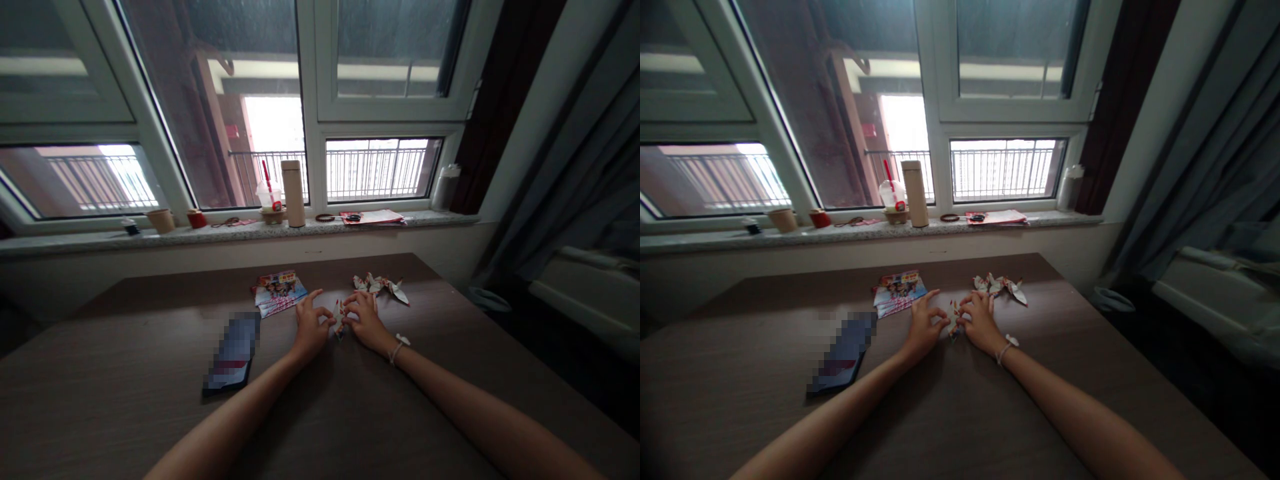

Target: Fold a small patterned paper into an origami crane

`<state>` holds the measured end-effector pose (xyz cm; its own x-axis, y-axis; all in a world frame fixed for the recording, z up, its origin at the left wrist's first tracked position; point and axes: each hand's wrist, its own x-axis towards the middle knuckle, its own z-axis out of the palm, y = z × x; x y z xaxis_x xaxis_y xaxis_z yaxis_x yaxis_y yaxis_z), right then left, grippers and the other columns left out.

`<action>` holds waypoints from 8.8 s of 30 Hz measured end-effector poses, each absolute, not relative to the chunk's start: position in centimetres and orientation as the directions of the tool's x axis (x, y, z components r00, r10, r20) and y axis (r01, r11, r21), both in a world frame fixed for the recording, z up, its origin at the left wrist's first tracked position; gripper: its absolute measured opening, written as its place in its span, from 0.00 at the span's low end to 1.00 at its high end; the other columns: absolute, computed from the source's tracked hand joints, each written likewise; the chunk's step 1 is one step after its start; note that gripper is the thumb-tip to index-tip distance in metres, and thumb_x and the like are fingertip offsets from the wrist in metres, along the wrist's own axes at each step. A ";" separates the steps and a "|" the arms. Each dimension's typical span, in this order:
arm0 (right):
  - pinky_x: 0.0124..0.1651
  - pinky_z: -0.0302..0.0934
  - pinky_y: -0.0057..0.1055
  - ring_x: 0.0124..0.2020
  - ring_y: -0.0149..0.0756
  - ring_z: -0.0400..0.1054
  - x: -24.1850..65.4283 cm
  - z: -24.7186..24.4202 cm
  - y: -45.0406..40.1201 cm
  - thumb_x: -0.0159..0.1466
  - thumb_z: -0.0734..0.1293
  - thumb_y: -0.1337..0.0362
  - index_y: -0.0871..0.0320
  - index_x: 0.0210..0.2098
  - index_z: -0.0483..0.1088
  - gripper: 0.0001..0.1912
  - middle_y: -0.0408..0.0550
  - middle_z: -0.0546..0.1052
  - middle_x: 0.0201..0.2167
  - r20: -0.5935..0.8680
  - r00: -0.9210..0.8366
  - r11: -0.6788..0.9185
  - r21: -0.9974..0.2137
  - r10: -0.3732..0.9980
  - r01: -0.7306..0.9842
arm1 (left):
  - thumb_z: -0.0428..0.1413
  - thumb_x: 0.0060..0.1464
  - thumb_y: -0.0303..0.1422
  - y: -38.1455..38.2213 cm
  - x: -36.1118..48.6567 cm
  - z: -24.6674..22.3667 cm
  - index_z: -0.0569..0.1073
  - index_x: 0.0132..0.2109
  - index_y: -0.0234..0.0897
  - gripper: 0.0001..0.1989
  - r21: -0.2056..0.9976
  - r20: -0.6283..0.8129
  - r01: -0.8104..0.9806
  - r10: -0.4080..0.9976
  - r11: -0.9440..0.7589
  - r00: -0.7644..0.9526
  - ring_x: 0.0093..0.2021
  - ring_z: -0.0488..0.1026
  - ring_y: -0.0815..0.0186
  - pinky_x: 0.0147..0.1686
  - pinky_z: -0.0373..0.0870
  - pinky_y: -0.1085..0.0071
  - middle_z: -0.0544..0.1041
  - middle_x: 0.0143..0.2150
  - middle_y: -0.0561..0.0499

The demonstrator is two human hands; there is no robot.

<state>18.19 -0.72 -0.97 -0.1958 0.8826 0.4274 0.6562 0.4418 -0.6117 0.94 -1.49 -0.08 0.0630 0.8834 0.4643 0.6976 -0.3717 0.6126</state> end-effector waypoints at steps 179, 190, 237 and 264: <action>0.57 0.51 0.43 0.50 0.41 0.64 18.5 -0.6 -0.3 0.64 0.65 0.54 0.53 0.33 0.72 0.10 0.48 0.73 0.43 0.538 -0.331 0.628 -0.716 0.775 0.307 | 0.61 0.50 0.29 -0.5 0.1 -0.2 0.77 0.34 0.42 0.03 0.708 0.442 0.521 0.875 -0.477 0.200 0.59 0.63 0.57 0.61 0.55 0.54 0.68 0.56 0.49; 0.58 0.49 0.44 0.52 0.42 0.61 18.7 -0.8 -0.5 0.63 0.66 0.59 0.52 0.33 0.72 0.05 0.47 0.70 0.45 0.568 -0.198 0.591 -0.678 0.799 0.437 | 0.65 0.45 0.35 -1.6 0.3 0.2 0.80 0.31 0.45 0.04 0.703 0.412 0.576 0.899 -0.417 0.149 0.60 0.60 0.54 0.62 0.53 0.51 0.69 0.57 0.50; 0.57 0.55 0.43 0.48 0.41 0.66 18.3 -1.0 -0.3 0.59 0.69 0.53 0.54 0.31 0.75 0.11 0.48 0.78 0.39 0.536 -0.204 0.574 -0.762 0.819 0.300 | 0.59 0.53 0.34 -1.7 0.2 0.3 0.79 0.33 0.43 0.04 0.624 0.546 0.620 0.833 -0.476 0.090 0.59 0.62 0.56 0.60 0.55 0.52 0.69 0.57 0.49; 0.60 0.47 0.42 0.54 0.42 0.58 18.0 -1.1 -0.3 0.61 0.67 0.54 0.54 0.31 0.73 0.10 0.47 0.73 0.42 0.510 -0.208 0.549 -0.741 0.835 0.387 | 0.58 0.55 0.32 -1.9 0.7 0.6 0.77 0.35 0.41 0.04 0.486 0.605 0.707 0.781 -0.514 0.153 0.60 0.59 0.55 0.60 0.54 0.50 0.65 0.60 0.46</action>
<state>17.98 -0.28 -1.14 -0.2079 0.8347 0.5099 0.3872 0.5489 -0.7408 0.69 -1.89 0.59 0.1525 0.7813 0.6052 0.7071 -0.5141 0.4855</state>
